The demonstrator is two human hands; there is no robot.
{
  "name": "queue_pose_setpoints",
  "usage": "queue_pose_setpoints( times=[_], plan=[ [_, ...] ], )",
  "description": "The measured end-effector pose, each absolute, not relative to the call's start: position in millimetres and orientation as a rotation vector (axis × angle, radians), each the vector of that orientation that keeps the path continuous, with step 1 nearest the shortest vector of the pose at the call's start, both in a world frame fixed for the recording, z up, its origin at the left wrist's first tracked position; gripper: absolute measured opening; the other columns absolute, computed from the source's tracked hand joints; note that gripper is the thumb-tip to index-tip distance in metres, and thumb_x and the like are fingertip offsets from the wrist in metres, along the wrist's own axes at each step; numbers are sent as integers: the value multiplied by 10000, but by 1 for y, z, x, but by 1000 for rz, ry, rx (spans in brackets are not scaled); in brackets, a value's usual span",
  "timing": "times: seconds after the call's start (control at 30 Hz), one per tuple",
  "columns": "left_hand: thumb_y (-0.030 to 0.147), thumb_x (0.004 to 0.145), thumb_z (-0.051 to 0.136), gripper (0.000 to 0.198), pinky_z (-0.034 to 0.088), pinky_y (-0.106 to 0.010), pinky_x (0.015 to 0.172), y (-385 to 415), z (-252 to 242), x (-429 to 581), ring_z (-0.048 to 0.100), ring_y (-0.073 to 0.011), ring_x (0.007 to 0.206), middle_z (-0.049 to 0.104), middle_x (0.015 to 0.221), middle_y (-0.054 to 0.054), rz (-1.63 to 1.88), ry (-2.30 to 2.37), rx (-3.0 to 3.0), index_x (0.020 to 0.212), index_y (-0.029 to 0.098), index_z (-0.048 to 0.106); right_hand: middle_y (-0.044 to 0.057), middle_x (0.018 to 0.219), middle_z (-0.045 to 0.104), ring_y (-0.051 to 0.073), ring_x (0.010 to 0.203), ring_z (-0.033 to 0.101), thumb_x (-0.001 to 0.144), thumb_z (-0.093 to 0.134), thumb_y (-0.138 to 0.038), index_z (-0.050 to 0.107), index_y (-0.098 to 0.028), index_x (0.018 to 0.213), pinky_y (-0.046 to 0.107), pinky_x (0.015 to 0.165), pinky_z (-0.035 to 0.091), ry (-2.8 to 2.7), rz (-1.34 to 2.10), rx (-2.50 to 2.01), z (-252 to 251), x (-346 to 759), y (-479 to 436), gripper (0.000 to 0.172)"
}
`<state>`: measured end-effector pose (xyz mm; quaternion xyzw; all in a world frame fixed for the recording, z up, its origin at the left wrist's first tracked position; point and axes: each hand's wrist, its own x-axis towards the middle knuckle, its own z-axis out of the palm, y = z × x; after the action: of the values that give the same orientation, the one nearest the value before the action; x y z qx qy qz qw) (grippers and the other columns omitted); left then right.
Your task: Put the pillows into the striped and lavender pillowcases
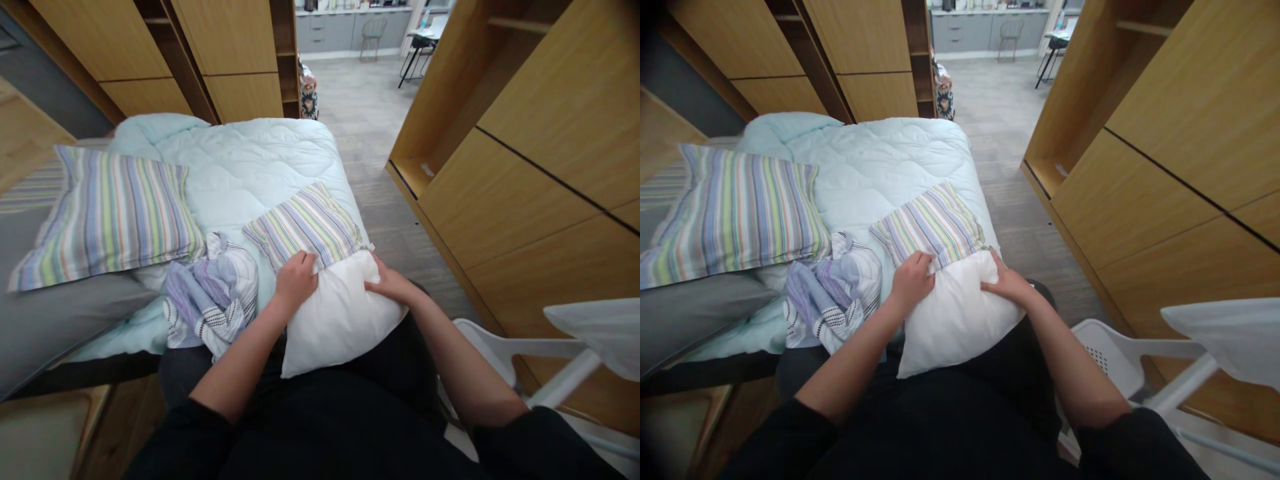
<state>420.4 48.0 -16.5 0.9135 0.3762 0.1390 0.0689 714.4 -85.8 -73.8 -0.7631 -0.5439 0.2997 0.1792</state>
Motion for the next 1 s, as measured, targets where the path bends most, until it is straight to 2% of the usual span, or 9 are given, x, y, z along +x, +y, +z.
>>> queue_pose_setpoints(
  times=[0.1, 0.27, 0.33, 0.47, 0.57, 0.63, 0.7, 0.8, 1.0],
  plan=[
    [129, 993, 499, 265, 518, -362, 886, 68, 13, 467, 646, -281, 1104, 640, 1162, -135, 278, 999, 2923, 1226, 192, 607, 188, 1446, 665, 379, 1286, 663, 796, 799, -502, 222, -169, 1706, 450, 1056, 517, -1666, 759, -2067, -64, 666, -59, 1128],
    [134, 1059, 400, 278, 539, -374, 856, 80, 46, 521, 713, -276, 1008, 651, 1092, -130, 96, 903, 2999, 1242, 156, 608, 181, 1337, 707, 369, 1207, 675, 915, 631, -391, 464, -150, 1536, 433, 1004, 511, -1506, 401, -2193, -55, 624, -51, 686],
    [125, 1059, 391, 289, 549, -371, 848, 84, 56, 525, 724, -274, 1009, 656, 1116, -136, 133, 915, 3018, 1237, 155, 616, 168, 1358, 696, 342, 1238, 656, 966, 572, -373, 500, -153, 1509, 417, 1040, 497, -1536, 379, -2140, -59, 622, -55, 589],
    [114, 1042, 399, 304, 557, -419, 886, 109, 79, 504, 728, -315, 1056, 684, 1134, -164, 53, 1050, 3071, 1194, 136, 661, 137, 1429, 653, 299, 1319, 605, 1012, 557, -365, 373, -205, 1655, 388, 1103, 466, -1752, 440, -2013, -63, 622, -52, 688],
    [96, 1020, 415, 302, 547, -438, 921, 129, 91, 481, 730, -339, 1081, 703, 1090, -191, -148, 1170, 3085, 1148, 96, 688, 122, 1340, 669, 289, 1258, 629, 1050, 533, -411, 267, -284, 1716, 382, 1061, 482, -1837, 408, -2037, -56, 611, -40, 728],
    [96, 1020, 415, 298, 549, -420, 908, 131, 93, 474, 739, -332, 1057, 702, 1067, -181, -203, 1102, 3119, 1144, 98, 686, 123, 1286, 675, 286, 1208, 644, 1045, 546, -407, 267, -276, 1716, 378, 1037, 490, -1909, 395, -2043, -50, 597, -30, 738],
    [99, 1023, 413, 293, 557, -407, 870, 125, 90, 477, 746, -329, 1023, 693, 1075, -165, -163, 983, 3169, 1165, 112, 670, 133, 1273, 678, 286, 1178, 655, 1022, 568, -377, 364, -237, 1672, 374, 1023, 498, -1952, 391, -2043, -47, 584, -18, 695],
    [91, 1024, 415, 292, 569, -418, 839, 114, 84, 492, 750, -339, 1004, 682, 1109, -167, -103, 890, 3198, 1192, 111, 653, 133, 1267, 699, 289, 1155, 674, 987, 595, -356, 601, -207, 1455, 363, 1008, 511, -1915, 433, -2058, -46, 576, 1, 491],
    [76, 1040, 433, 291, 558, -433, 925, 85, 70, 505, 731, -352, 1092, 710, 1066, -220, -221, 896, 2985, 1158, 39, 696, 165, 1288, 735, 301, 1197, 688, 1007, 566, -330, 665, -142, 1326, 336, 982, 532, -1770, 512, -2148, -60, 598, 35, 383]
  ],
)
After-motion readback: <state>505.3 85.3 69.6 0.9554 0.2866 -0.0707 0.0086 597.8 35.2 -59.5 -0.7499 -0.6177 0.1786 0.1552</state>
